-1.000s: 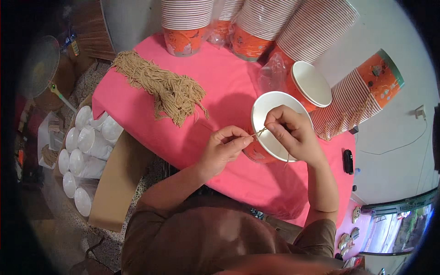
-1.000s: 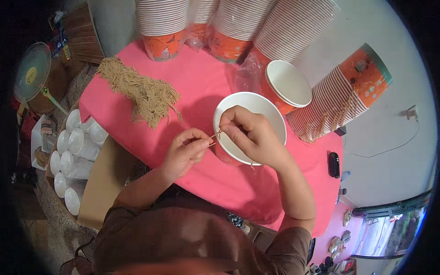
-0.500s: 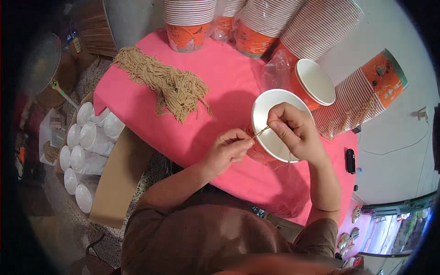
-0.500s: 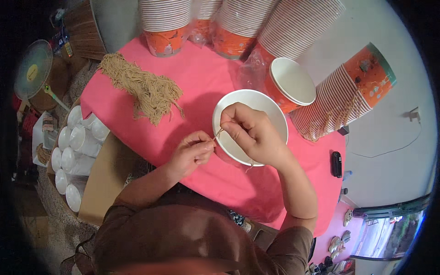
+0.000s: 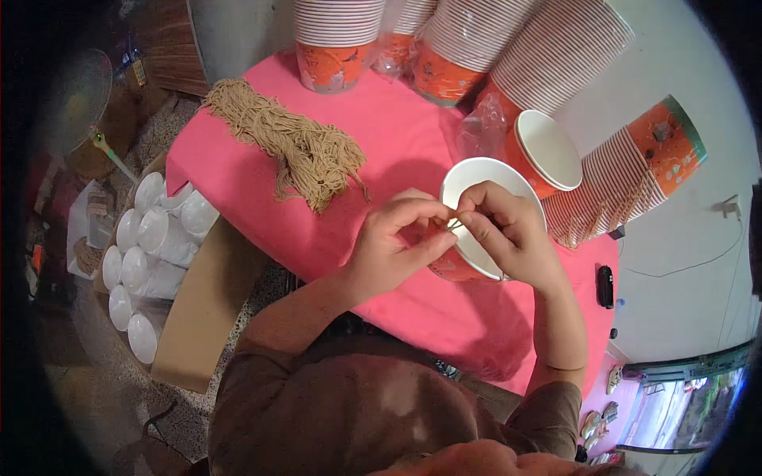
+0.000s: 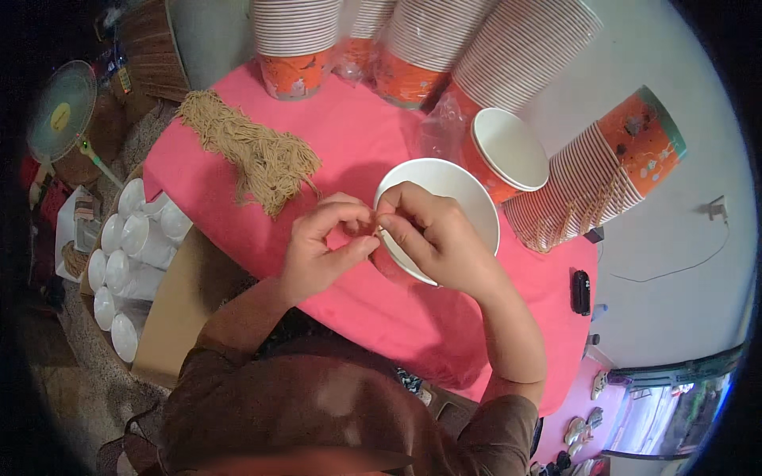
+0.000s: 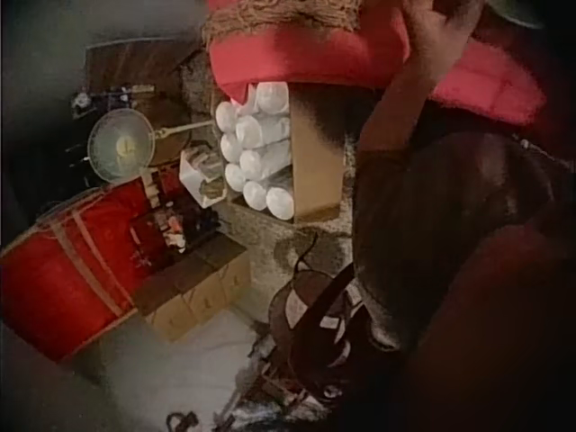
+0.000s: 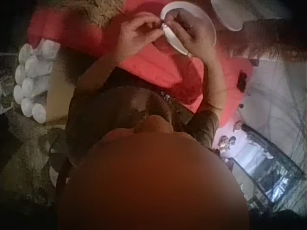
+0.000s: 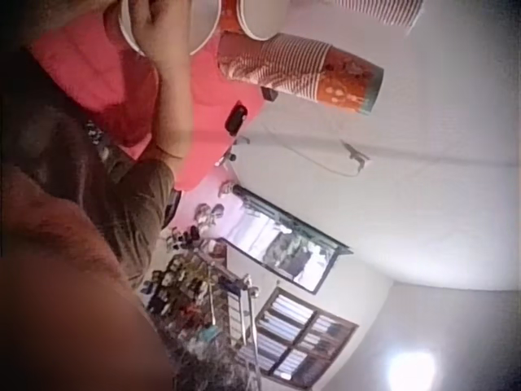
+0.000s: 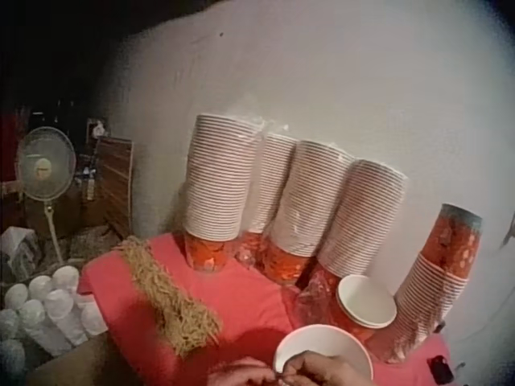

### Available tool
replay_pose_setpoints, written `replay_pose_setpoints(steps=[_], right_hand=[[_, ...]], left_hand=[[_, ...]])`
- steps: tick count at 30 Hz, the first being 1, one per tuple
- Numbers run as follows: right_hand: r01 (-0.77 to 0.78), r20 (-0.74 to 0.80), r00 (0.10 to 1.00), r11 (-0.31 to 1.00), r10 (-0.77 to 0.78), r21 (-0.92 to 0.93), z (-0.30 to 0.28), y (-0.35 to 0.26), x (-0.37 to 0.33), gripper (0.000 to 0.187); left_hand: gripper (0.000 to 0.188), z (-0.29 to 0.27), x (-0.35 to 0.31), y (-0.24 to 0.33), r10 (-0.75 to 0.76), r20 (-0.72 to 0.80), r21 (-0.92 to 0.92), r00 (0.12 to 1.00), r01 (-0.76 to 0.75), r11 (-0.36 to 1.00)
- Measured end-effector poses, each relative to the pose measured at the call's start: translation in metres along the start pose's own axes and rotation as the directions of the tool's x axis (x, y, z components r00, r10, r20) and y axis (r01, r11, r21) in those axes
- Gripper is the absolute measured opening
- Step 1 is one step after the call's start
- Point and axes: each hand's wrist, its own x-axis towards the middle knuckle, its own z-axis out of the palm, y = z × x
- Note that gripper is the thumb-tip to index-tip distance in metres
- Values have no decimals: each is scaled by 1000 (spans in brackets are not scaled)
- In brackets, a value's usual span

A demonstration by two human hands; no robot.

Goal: Attaching thin brown strings to paper cups for packaging or hanging.

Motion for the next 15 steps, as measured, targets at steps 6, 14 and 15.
replay_pose_setpoints(steps=[6, 14, 15], right_hand=[[-73, 159, 982, 980, 103, -184, -7, -12, 5, 10], [412, 228, 906, 619, -357, -669, -2, -9, 7, 21], [412, 229, 906, 620, -356, -667, -2, -11, 7, 21]], left_hand=[[7, -3, -8, -3, -94, 1, -62, 996, 94, 994], [11, 6, -21, -8, -273, 3, -233, 962, 266, 935], [11, 7, -21, -7, -275, 2, -234, 962, 267, 935]])
